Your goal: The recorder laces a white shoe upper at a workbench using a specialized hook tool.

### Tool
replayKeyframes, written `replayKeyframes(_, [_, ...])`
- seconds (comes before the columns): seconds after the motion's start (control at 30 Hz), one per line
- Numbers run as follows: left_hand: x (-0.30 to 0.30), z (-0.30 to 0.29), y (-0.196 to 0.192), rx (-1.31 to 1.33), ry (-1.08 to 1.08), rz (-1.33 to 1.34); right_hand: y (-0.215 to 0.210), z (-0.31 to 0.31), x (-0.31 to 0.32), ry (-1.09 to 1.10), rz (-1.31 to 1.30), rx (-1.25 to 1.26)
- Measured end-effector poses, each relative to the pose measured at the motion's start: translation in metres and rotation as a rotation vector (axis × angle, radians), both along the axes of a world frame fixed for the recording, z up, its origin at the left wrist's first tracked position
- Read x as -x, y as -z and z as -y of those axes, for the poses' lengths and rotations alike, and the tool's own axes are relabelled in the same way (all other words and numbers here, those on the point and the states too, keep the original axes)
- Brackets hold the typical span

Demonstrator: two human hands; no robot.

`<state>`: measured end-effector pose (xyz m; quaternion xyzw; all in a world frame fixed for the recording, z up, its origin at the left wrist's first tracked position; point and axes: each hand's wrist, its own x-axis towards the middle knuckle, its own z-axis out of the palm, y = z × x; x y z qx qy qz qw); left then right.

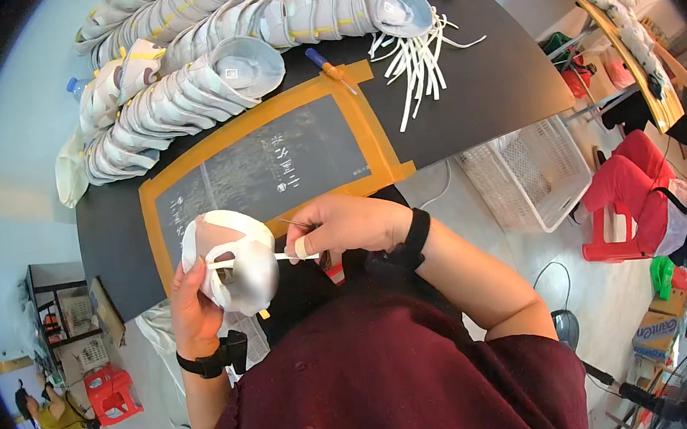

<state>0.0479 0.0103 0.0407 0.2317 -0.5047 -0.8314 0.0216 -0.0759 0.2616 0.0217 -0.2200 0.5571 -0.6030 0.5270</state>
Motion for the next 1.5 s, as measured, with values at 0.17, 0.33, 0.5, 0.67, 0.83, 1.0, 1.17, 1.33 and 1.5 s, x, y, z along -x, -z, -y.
replayKeyframes(0.17, [0.001, 0.003, 0.002, 0.016, 0.022, 0.012, 0.001, -0.001, 0.004, 0.002, 0.057, 0.001])
replayKeyframes(0.33, [-0.004, 0.009, 0.007, 0.011, 0.022, 0.015, 0.005, 0.001, 0.003, 0.012, 0.057, 0.032])
replayKeyframes(0.5, [-0.003, 0.001, 0.005, 0.0, -0.068, 0.097, 0.001, -0.001, -0.002, 0.02, -0.027, 0.01])
replayKeyframes(0.67, [-0.006, 0.011, 0.004, 0.01, 0.083, 0.096, -0.003, -0.001, -0.004, 0.13, -0.109, -0.011])
replayKeyframes(0.83, [-0.012, 0.019, 0.006, 0.014, 0.089, 0.129, -0.016, 0.006, 0.001, 0.124, -0.432, -0.026])
replayKeyframes(1.0, [-0.011, 0.02, 0.005, 0.001, 0.12, 0.11, -0.013, 0.003, 0.001, 0.078, -0.521, -0.019])
replayKeyframes(1.17, [-0.011, 0.019, 0.003, -0.012, 0.139, 0.127, -0.008, 0.006, 0.002, 0.066, -0.596, -0.033])
replayKeyframes(1.33, [-0.008, 0.022, 0.001, -0.047, 0.176, 0.146, -0.01, 0.006, 0.002, 0.063, -0.569, -0.051])
replayKeyframes(1.5, [-0.007, 0.031, 0.001, -0.057, 0.209, 0.121, -0.023, 0.003, 0.012, 0.188, -0.556, -0.085])
